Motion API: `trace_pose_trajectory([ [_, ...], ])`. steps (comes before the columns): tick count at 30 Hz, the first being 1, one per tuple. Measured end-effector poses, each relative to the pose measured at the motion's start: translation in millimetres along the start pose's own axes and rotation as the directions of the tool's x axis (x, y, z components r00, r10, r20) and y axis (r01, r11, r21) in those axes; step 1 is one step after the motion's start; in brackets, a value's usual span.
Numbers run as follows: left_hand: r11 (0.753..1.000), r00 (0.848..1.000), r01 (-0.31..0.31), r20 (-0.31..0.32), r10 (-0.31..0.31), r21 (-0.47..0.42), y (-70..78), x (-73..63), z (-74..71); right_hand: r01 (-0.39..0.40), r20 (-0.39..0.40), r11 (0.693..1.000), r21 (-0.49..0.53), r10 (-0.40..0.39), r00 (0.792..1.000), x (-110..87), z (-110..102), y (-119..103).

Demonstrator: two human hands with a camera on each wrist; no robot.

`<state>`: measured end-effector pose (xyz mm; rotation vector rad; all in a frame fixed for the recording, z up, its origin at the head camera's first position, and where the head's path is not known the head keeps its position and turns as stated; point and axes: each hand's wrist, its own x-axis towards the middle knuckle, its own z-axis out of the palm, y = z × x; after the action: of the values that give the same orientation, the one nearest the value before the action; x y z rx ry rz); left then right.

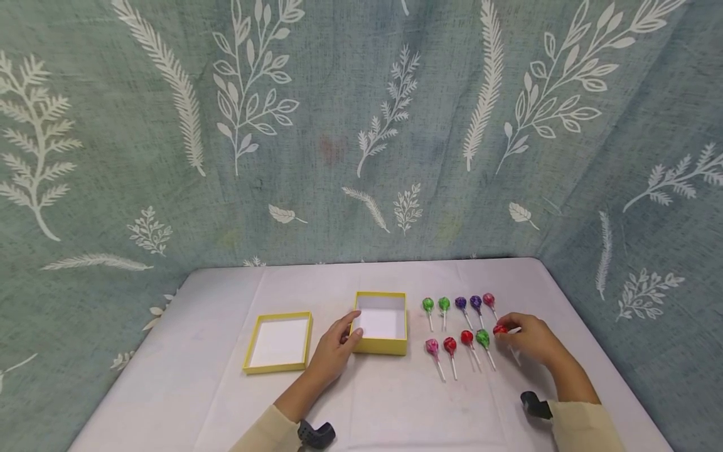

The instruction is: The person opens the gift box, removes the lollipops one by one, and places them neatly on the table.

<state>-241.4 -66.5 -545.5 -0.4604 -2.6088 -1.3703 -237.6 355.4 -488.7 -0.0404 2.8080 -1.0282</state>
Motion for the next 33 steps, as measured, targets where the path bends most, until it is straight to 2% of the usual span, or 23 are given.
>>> trace_pose_trajectory([
  [18, 1.000, 1.000, -0.002, -0.013, 0.002, -0.003, 0.6, -1.5, -4.9, -0.040, -0.053, 0.999, -0.018, 0.039, 0.998, 5.0, 12.4, 3.8],
  [33, 1.000, 1.000, -0.020, -0.005, 0.020, -0.009, 0.3, -2.7, -1.1, -0.071, -0.029, 0.997, -0.037, 0.070, 0.997, 9.9, 15.4, 12.8],
])
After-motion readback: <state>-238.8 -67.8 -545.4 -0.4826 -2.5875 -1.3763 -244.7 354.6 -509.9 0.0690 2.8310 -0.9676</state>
